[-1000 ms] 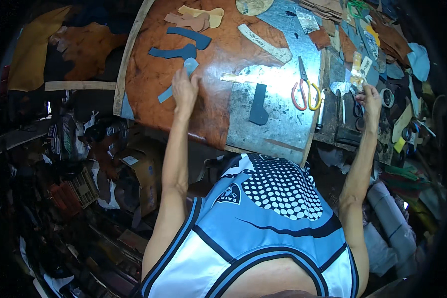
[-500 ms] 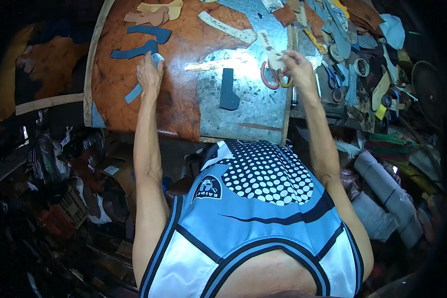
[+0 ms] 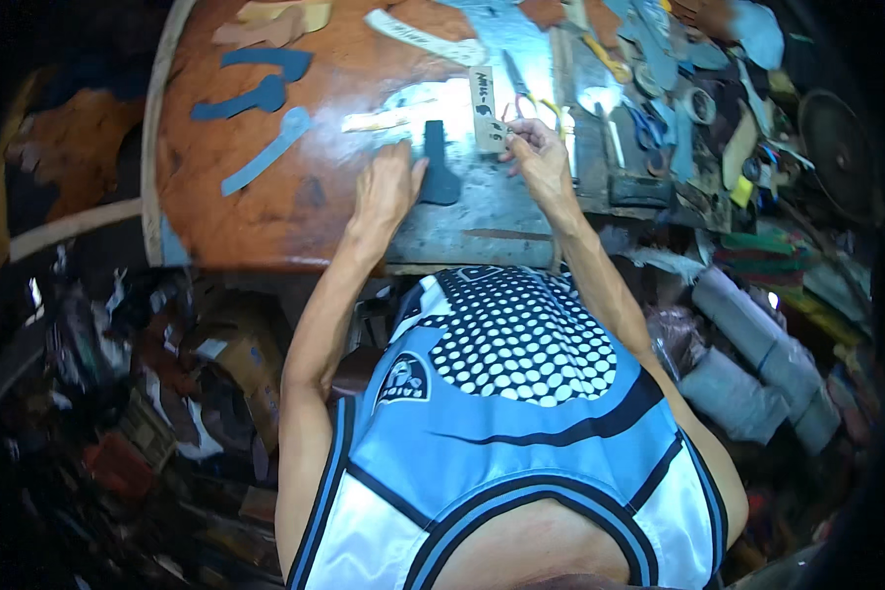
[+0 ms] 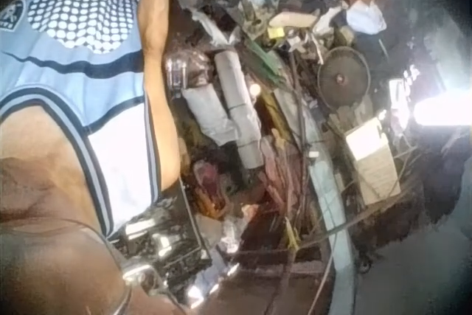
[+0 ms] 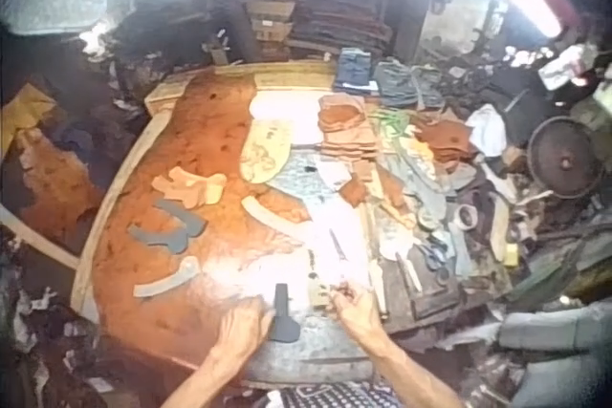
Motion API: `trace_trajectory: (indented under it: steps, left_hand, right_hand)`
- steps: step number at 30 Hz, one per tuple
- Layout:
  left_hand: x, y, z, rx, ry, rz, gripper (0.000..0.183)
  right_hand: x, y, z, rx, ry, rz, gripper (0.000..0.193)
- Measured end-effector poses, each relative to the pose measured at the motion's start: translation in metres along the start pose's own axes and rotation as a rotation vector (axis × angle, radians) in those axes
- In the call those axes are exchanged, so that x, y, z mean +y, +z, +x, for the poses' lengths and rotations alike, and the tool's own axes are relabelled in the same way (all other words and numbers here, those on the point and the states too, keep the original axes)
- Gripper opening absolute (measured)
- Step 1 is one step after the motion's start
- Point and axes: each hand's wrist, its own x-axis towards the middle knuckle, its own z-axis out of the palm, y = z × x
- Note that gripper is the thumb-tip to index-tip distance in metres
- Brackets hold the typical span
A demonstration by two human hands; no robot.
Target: Cutting and marking leather patterns for shoe manufacturing on a workshop table.
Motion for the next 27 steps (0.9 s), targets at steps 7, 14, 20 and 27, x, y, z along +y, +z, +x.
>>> trace_trajectory:
  steps: [7,14,20,27]
  left_hand:
    - [0.04,0.015,-0.036,-0.031,-0.078,-0.511,0.026]
    - [0.012,0.002,-0.027,0.246,-0.031,-0.098,0.036]
    - [0.011,0.014,-0.024,0.113,0.014,-0.115,0.051]
    - [0.002,0.021,-0.03,0.158,0.034,-0.209,0.055]
  right_hand:
    - [0.012,-0.022,-0.041,-0.054,0.118,-0.15,0.022]
    - [-0.002,0.005,-0.026,-0.153,-0.11,-0.37,0.024]
    - [-0.006,-0.003,-0.004,-0.115,-0.003,-0.36,0.024]
    - [0.001,0.012,-0.034,-0.187,0.163,-0.274,0.024]
